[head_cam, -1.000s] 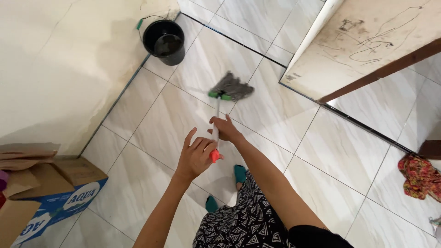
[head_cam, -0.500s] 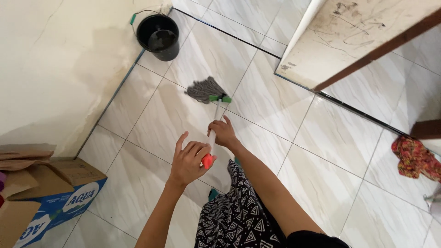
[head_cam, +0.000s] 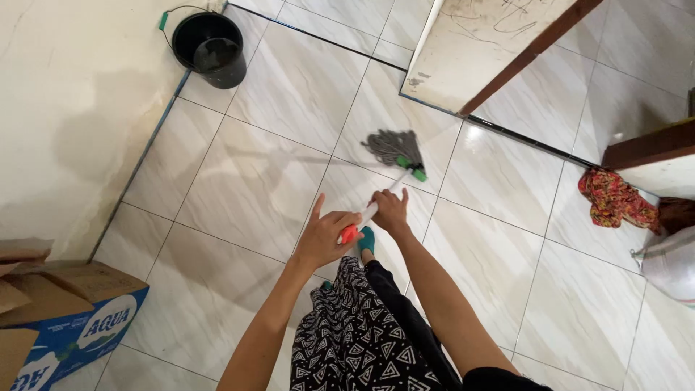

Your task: Mopping a tiled floor with a mop and bucket.

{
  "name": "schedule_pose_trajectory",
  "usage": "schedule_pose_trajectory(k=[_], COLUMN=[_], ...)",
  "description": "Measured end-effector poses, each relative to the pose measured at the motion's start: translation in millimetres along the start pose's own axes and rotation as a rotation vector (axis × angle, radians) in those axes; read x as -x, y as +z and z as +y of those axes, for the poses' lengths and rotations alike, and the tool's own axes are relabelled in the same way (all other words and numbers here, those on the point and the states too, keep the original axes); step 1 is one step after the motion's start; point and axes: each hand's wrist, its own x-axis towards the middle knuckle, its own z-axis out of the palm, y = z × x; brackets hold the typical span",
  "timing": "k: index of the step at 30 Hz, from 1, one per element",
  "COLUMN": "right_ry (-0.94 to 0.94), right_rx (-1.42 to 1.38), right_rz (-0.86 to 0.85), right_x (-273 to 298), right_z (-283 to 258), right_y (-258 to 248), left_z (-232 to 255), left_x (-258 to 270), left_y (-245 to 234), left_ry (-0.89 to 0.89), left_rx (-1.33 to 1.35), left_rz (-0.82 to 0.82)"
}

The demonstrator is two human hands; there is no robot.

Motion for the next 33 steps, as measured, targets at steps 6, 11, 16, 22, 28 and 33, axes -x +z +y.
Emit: schedule_pose_trajectory(k=[6, 11, 16, 22, 28, 33], right_ry=[0.161, 0.271, 0.121, 0.039, -0.063, -0.187], right_rx=[0.057, 0.004, -0.036, -0.144, 0.021, 0.055], right_rz=[-0.032, -0.065, -0.128, -0.209, -0.426, -0.377], right_x=[35.5, 32.9, 9.7, -13.6, -30.2, -40.5], right_z=[22.9, 5.5, -23.9, -46.4, -31.3, -0.7], right_y=[24.2, 38.7, 42.2, 46.3, 70.4, 88.2], left_z=[0.0, 0.2, 10.4, 22.3, 21.4, 30.7], left_x=[14.9, 33.7, 44.6, 51.2, 63.7, 57.9], left_y=[12.0, 0.9, -21.2, -26.8, -9.7, 9.6], left_ry=[-0.061, -0.091, -0.124, -0.061, -0.138, -0.15], left_rx=[0.056, 0.07, -0.01, -0.183, -0.205, -0.225], left_rz=[-0.087, -0.062, 0.002, 0.085, 0.174, 0.208])
